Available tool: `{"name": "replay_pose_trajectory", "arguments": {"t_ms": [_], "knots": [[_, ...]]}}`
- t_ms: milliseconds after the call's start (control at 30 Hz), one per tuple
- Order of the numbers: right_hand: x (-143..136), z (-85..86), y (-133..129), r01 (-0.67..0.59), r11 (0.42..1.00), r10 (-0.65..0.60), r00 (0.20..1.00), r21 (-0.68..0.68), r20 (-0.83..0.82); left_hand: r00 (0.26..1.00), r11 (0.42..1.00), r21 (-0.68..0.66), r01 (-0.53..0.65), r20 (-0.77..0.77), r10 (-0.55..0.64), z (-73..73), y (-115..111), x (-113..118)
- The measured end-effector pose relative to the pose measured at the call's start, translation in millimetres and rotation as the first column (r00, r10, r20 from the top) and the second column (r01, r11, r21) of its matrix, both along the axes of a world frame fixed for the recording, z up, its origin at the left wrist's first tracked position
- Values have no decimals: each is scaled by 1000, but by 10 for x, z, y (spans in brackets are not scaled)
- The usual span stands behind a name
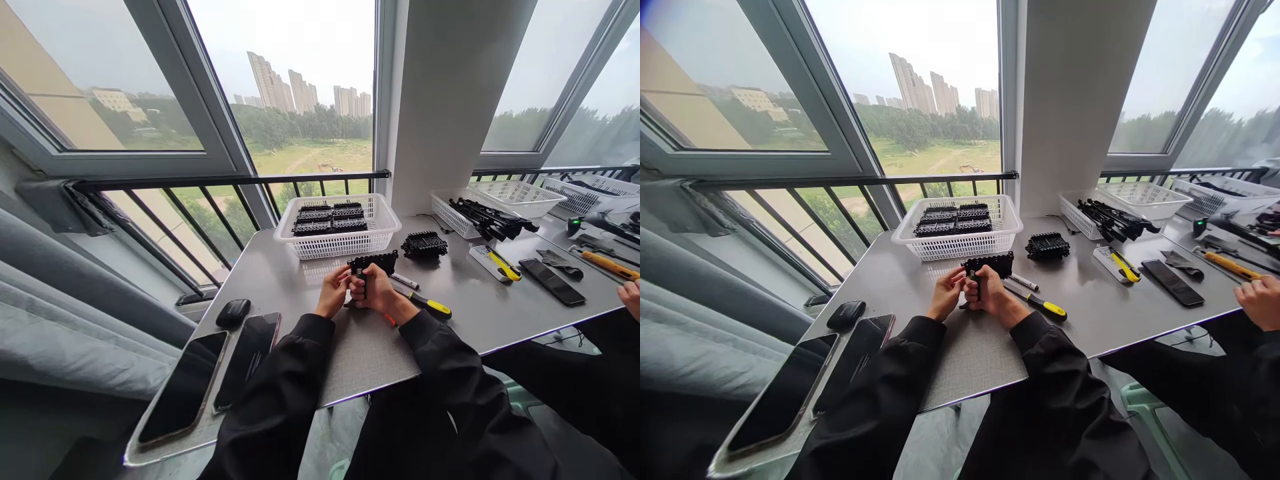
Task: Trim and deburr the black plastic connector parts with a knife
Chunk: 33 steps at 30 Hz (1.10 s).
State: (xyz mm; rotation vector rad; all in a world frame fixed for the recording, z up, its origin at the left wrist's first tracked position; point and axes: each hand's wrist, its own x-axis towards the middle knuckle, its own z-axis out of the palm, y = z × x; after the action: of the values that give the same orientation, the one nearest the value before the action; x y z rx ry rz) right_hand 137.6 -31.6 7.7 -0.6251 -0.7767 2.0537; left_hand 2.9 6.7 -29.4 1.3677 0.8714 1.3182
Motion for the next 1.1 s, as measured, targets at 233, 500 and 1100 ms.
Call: {"name": "replay_pose_trajectory", "arguments": {"t_ms": [233,500,1100], "knots": [[117,35,5,33,999,-33,998,-11,-50,998,999,-30,32,47,-31,-2,-2,3],[240,44,32,58,998,-60,995,-24,-83,996,999,-41,14,90,-11,-21,21,6],[487,95,53,124,992,-126,990,-32,-56,993,999,-21,-38,107,40,9,45,-10]]}}
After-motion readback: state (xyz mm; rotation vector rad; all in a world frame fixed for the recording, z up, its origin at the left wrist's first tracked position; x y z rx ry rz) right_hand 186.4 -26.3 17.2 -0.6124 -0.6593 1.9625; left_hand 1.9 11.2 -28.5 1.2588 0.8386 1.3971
